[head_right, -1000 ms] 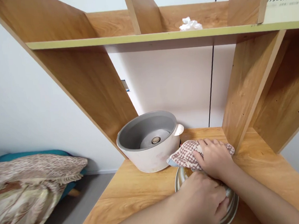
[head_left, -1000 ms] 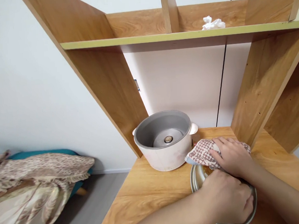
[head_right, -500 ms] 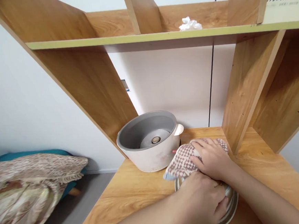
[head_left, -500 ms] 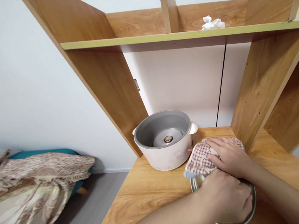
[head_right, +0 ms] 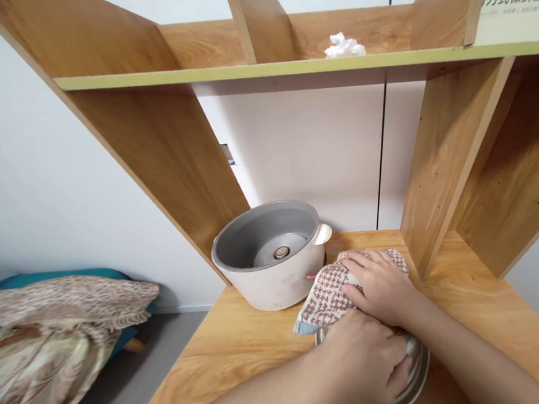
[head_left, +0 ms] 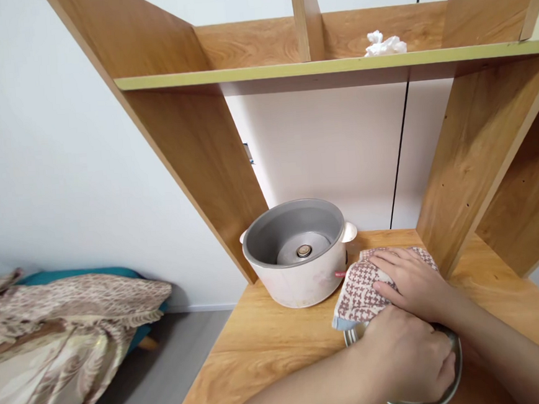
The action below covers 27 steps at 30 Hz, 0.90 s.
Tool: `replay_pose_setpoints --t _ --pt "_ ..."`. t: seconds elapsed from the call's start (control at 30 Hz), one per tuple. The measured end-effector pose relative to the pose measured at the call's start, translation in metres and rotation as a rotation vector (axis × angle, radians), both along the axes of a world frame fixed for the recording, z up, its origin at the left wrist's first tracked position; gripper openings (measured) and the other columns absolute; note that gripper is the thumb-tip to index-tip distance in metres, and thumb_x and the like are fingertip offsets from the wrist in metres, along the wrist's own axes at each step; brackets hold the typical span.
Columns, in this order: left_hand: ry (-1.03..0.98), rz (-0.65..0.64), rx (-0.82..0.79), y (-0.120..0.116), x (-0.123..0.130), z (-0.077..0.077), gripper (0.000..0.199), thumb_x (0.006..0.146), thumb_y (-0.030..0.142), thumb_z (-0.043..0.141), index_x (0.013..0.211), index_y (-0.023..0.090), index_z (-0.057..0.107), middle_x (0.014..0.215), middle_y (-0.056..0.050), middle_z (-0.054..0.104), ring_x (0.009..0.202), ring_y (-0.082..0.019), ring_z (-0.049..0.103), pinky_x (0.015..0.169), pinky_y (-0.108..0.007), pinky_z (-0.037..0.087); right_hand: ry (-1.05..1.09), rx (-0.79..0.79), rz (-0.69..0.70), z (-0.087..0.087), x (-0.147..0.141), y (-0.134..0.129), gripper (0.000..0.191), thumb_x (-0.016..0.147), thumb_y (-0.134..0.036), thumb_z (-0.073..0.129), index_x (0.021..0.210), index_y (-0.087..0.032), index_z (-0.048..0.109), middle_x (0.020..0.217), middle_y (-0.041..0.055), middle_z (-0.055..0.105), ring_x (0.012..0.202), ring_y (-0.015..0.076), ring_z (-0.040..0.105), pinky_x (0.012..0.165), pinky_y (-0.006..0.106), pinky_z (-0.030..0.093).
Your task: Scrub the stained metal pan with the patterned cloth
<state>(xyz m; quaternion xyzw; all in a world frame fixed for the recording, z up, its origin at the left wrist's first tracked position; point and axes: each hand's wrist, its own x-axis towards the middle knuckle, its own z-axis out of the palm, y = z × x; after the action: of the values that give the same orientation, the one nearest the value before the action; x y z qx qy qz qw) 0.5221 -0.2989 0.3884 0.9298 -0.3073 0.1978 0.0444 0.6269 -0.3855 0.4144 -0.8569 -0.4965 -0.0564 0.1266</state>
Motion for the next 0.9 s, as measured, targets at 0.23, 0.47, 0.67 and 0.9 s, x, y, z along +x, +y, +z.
replay_pose_setpoints --t 0.23,0.47,0.67,0.9 --pt "0.008 -0.004 -0.005 -0.0004 0.0013 -0.0013 0.032 0.095 0.042 0.058 0.074 0.02 0.069 0.059 -0.001 0.062 0.049 -0.018 0.056 0.046 -0.036 0.027 -0.018 -0.044 -0.222 -0.0005 -0.0036 0.003 0.049 0.104 -0.042 0.044 0.142 -0.017 0.063 0.14 0.015 0.069 0.125 0.0355 0.063 0.105 0.052 0.043" --pt "0.009 0.01 -0.007 -0.0008 -0.0001 -0.0028 0.032 0.095 0.042 0.057 0.074 0.021 0.069 0.06 0.0 0.063 0.048 -0.018 0.055 0.045 -0.037 0.025 -0.046 -0.114 -0.361 0.0012 -0.0052 0.004 0.045 0.105 -0.047 0.04 0.12 -0.016 0.069 0.12 0.0176 0.075 0.109 0.0381 0.068 0.091 0.05 0.047" --pt "0.006 0.007 -0.002 -0.0008 0.0008 -0.0024 0.032 0.094 0.044 0.059 0.075 0.02 0.069 0.06 -0.001 0.064 0.05 -0.018 0.057 0.05 -0.035 0.033 -0.031 -0.025 -0.115 -0.0014 -0.0004 0.0013 0.05 0.104 -0.039 0.045 0.144 -0.017 0.062 0.144 0.0138 0.067 0.128 0.0344 0.059 0.106 0.05 0.042" --pt "-0.004 0.005 -0.002 -0.0008 0.0006 -0.0028 0.031 0.093 0.042 0.06 0.075 0.02 0.069 0.059 -0.001 0.063 0.05 -0.019 0.057 0.047 -0.038 0.029 -0.01 0.004 -0.086 -0.0014 -0.001 0.0016 0.052 0.103 -0.04 0.047 0.148 -0.018 0.06 0.149 0.0122 0.065 0.135 0.032 0.057 0.112 0.049 0.039"
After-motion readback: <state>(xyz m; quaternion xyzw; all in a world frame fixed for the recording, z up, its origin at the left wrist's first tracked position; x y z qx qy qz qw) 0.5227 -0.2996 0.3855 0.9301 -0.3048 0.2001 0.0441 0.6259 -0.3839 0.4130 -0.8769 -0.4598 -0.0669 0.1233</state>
